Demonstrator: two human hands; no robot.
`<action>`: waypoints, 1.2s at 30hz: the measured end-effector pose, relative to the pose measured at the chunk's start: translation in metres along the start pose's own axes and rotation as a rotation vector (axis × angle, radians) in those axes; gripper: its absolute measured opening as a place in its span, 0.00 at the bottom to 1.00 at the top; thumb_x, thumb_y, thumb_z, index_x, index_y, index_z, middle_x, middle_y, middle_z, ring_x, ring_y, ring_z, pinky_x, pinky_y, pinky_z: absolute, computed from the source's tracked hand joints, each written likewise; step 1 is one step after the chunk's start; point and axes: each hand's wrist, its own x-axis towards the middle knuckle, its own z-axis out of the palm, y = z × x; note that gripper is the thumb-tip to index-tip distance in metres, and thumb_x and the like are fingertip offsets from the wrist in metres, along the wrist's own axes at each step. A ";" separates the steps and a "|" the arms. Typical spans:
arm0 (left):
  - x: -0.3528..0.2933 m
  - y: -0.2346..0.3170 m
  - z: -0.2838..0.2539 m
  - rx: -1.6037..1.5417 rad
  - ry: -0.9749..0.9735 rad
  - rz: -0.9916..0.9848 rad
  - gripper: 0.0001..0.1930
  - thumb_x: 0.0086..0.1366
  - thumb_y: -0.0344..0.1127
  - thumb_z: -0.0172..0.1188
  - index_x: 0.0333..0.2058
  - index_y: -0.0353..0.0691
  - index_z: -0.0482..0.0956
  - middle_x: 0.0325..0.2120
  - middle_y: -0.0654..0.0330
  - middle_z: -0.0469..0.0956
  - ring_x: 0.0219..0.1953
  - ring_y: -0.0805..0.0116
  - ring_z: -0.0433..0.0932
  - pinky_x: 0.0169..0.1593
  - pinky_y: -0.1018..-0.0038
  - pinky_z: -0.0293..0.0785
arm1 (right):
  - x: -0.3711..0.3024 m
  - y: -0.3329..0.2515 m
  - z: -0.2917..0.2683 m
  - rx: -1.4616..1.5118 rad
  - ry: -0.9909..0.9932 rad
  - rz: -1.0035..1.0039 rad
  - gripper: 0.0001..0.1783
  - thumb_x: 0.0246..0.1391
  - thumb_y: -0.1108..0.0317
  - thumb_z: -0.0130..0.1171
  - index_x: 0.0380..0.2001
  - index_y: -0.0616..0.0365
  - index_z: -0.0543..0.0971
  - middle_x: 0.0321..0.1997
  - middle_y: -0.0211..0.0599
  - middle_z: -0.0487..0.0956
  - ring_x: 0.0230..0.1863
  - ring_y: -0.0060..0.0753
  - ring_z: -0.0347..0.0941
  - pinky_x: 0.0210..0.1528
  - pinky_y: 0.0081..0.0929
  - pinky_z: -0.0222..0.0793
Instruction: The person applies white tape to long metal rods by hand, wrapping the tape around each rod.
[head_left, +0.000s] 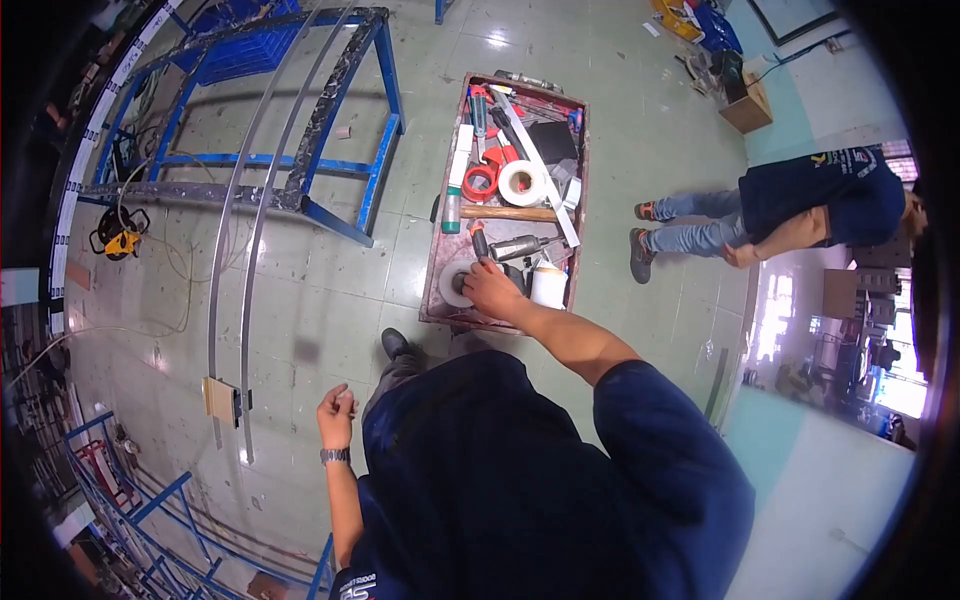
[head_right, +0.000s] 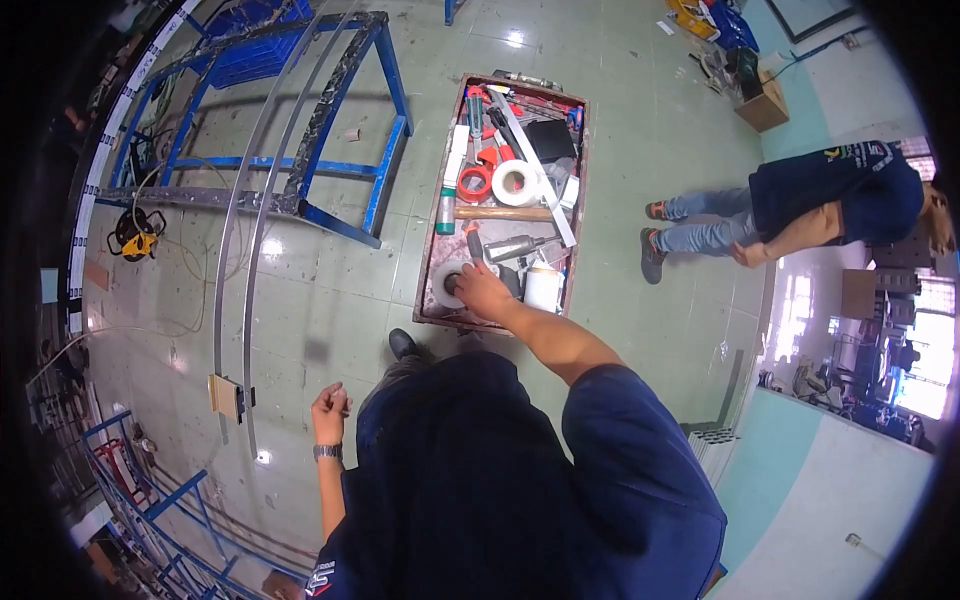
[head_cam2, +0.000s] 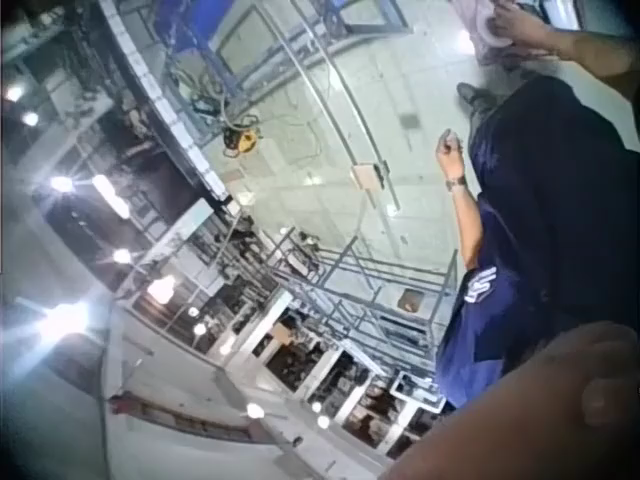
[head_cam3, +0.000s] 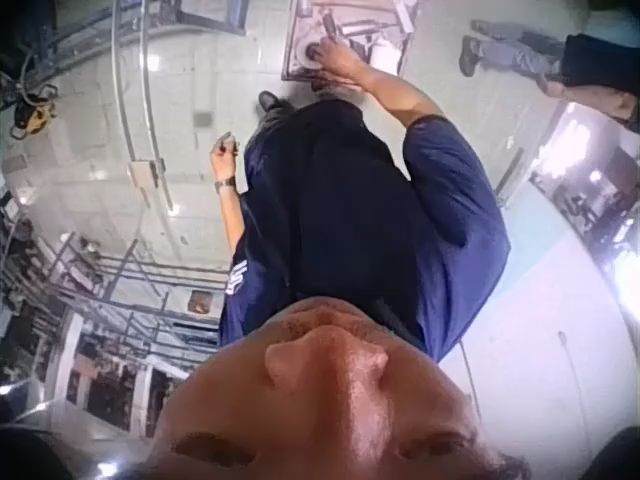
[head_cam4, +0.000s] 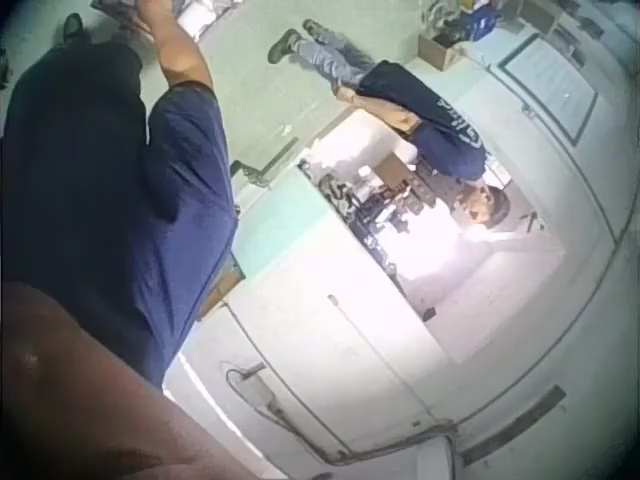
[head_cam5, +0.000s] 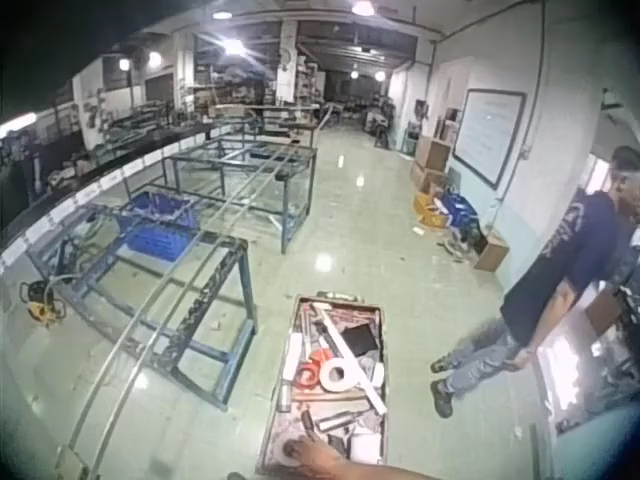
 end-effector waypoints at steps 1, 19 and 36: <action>-0.008 0.022 0.003 0.005 -0.022 0.060 0.20 0.72 0.38 0.65 0.57 0.33 0.81 0.28 0.61 0.84 0.30 0.77 0.79 0.35 0.80 0.75 | 0.004 -0.007 -0.003 0.036 -0.058 -0.003 0.24 0.47 0.49 0.72 0.46 0.47 0.87 0.51 0.33 0.81 0.60 0.46 0.68 0.71 0.48 0.55; -0.021 0.245 0.194 0.223 -0.186 0.743 0.36 0.56 0.42 0.77 0.63 0.41 0.76 0.64 0.47 0.73 0.63 0.48 0.74 0.66 0.58 0.71 | -0.085 -0.019 -0.109 1.918 0.027 0.550 0.22 0.61 0.68 0.69 0.58 0.59 0.81 0.53 0.35 0.83 0.53 0.28 0.78 0.57 0.27 0.74; -0.035 0.251 0.200 0.447 -0.010 1.190 0.06 0.61 0.32 0.68 0.37 0.41 0.86 0.38 0.60 0.82 0.43 0.56 0.80 0.52 0.60 0.72 | -0.088 -0.036 -0.130 1.045 0.369 0.423 0.30 0.42 0.66 0.82 0.49 0.64 0.83 0.53 0.45 0.76 0.56 0.43 0.70 0.57 0.33 0.71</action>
